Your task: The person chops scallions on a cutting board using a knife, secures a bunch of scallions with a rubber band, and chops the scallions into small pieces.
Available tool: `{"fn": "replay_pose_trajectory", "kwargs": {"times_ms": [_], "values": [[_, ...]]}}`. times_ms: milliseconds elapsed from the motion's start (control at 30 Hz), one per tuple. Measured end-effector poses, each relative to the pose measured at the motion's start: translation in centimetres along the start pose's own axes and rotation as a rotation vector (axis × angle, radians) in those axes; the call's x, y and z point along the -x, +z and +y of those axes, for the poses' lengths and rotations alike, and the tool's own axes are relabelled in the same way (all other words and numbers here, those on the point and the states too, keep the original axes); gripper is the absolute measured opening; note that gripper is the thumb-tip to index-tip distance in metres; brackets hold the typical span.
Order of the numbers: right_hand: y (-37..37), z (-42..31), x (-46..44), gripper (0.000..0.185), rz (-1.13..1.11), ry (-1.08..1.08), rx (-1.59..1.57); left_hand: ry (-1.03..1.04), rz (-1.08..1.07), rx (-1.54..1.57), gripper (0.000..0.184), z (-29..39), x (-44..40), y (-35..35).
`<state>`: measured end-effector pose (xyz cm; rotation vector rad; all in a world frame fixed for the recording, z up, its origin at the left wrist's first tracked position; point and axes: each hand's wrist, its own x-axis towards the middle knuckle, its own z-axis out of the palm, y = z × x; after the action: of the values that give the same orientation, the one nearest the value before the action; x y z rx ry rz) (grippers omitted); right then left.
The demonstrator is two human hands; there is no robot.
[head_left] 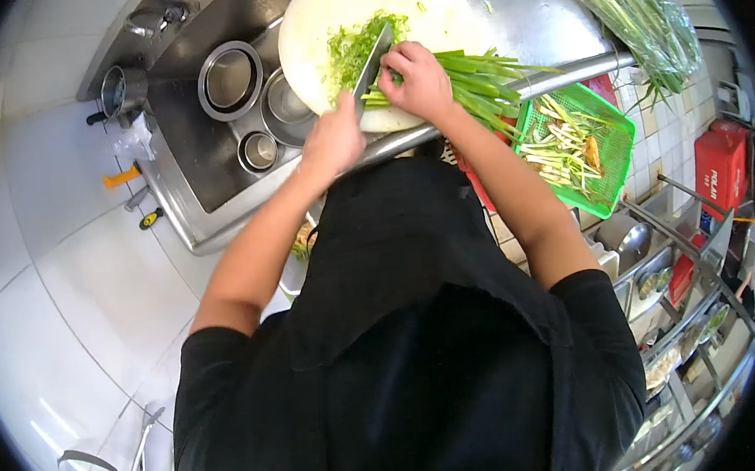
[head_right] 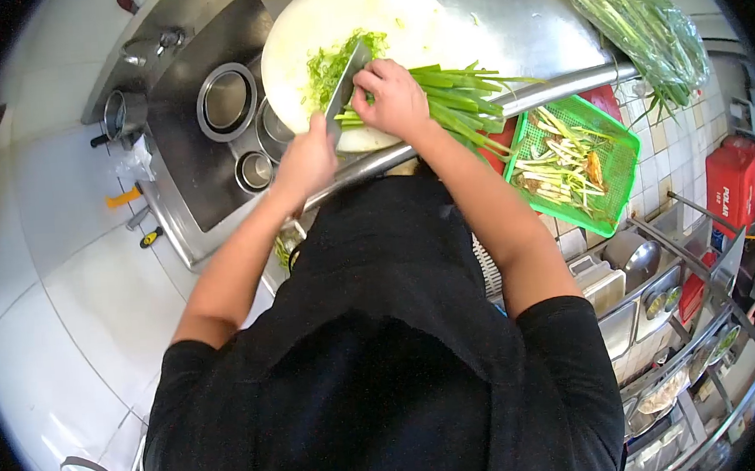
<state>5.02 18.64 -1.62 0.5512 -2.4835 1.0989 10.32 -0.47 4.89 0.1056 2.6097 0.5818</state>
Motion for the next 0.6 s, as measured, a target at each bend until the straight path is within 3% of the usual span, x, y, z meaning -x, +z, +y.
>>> {"fn": "replay_pose_trajectory", "kwargs": {"times_ms": [133,367,500,600], "values": [[-1.0,0.6,-0.7,0.013,-0.073,-0.069,0.035,0.023,-0.057,-0.07,0.026,3.1,-3.5,-3.7],[-0.8,0.7,-0.2,0.014,-0.033,-0.082,0.08,-0.024,-0.108,-0.054,0.026,4.6,2.1,-7.6],[-0.5,0.8,-0.1,0.014,-0.02,-0.093,0.09,-0.054,-0.121,-0.043,0.026,4.9,3.1,-7.3],[0.0,1.1,0.0,0.014,-0.022,-0.102,0.109,-0.056,-0.069,-0.045,0.025,4.4,-0.9,-3.1]]}}
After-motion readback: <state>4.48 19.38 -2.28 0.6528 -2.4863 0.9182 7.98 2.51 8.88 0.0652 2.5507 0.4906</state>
